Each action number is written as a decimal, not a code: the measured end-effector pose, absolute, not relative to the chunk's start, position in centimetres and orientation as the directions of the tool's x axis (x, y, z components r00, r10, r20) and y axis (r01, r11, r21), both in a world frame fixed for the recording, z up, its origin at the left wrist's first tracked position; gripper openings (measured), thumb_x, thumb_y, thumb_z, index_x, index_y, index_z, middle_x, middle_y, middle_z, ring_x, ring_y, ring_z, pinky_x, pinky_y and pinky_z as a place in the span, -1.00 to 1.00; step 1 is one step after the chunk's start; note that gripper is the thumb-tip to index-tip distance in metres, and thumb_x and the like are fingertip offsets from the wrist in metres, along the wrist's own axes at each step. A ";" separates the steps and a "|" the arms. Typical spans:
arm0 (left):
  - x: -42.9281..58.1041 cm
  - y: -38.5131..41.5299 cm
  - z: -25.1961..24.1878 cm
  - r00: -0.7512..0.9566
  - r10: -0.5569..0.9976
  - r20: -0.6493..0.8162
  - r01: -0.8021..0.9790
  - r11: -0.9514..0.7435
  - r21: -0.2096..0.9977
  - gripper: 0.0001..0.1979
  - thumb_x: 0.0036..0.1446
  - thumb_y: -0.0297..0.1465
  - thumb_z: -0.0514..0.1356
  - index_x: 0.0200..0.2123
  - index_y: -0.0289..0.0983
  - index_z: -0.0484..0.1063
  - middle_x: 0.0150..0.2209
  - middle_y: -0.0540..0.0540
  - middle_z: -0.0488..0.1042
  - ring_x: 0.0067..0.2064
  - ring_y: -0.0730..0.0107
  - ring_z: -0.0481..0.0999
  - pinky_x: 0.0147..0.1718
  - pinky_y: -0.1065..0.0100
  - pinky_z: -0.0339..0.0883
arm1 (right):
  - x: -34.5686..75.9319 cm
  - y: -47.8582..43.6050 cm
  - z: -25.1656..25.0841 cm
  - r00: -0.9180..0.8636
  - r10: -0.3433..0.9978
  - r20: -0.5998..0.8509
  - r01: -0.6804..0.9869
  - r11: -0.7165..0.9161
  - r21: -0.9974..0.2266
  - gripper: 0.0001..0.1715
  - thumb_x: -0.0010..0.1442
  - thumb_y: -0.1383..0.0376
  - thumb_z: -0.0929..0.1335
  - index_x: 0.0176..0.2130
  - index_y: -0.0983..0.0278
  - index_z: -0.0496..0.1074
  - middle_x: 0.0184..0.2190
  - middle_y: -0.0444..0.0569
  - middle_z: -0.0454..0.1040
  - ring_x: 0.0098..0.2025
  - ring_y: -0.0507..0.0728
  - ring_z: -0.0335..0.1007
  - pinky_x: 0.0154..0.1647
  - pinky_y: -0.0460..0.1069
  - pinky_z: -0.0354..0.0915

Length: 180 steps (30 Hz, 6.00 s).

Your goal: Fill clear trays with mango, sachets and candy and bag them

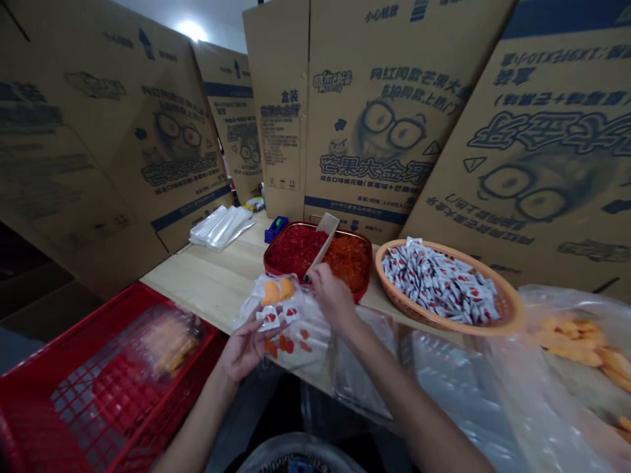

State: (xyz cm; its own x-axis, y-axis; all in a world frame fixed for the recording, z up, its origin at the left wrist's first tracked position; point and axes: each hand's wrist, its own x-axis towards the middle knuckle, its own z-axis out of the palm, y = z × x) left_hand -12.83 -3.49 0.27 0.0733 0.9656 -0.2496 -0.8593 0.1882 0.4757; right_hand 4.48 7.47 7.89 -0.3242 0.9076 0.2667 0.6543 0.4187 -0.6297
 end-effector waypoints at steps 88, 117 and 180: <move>-6.5 -0.4 3.4 -0.076 0.964 -0.255 -0.377 0.209 0.902 -0.69 -0.17 -0.20 0.31 -0.55 -0.34 0.36 -0.57 -0.05 0.47 -0.51 0.43 0.45 -0.46 0.39 0.30 | 16.8 3.1 6.8 -0.197 0.920 -0.338 -0.606 -0.386 -0.696 -0.69 -0.14 0.43 0.45 -0.30 0.24 0.47 -0.34 -0.13 0.55 -0.35 0.11 0.49 -0.47 -0.06 0.45; -7.4 -2.7 6.6 -0.275 0.925 -0.262 -0.232 0.201 0.952 -0.58 -0.36 -0.17 0.38 -0.54 -0.34 0.33 -0.59 -0.07 0.49 -0.48 0.37 0.50 -0.45 0.40 0.34 | 10.2 6.9 10.5 0.145 0.989 0.012 -0.755 0.118 -0.644 -0.74 -0.21 0.33 0.47 -0.45 0.22 0.36 -0.43 -0.20 0.48 -0.40 0.02 0.42 -0.42 -0.09 0.42; -17.8 -4.7 11.0 -0.508 0.849 -0.144 -0.298 -0.016 0.954 -0.80 -0.16 -0.36 0.29 -0.40 -0.32 0.45 -0.46 -0.05 0.51 -0.47 0.43 0.44 -0.44 0.42 0.33 | 6.0 3.6 11.7 -0.303 0.860 0.411 -0.087 0.404 -0.911 -0.61 -0.07 0.18 0.43 -0.17 0.14 0.43 -0.17 -0.04 0.43 -0.16 0.13 0.31 -0.19 0.00 0.28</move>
State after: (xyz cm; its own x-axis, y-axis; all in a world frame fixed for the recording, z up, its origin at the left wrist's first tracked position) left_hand -17.75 -4.69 11.05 -0.5080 0.8492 -0.1441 -0.2979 -0.0163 0.9545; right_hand 5.98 3.59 11.73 -0.3026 0.8602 0.4106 -0.0866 0.4042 -0.9106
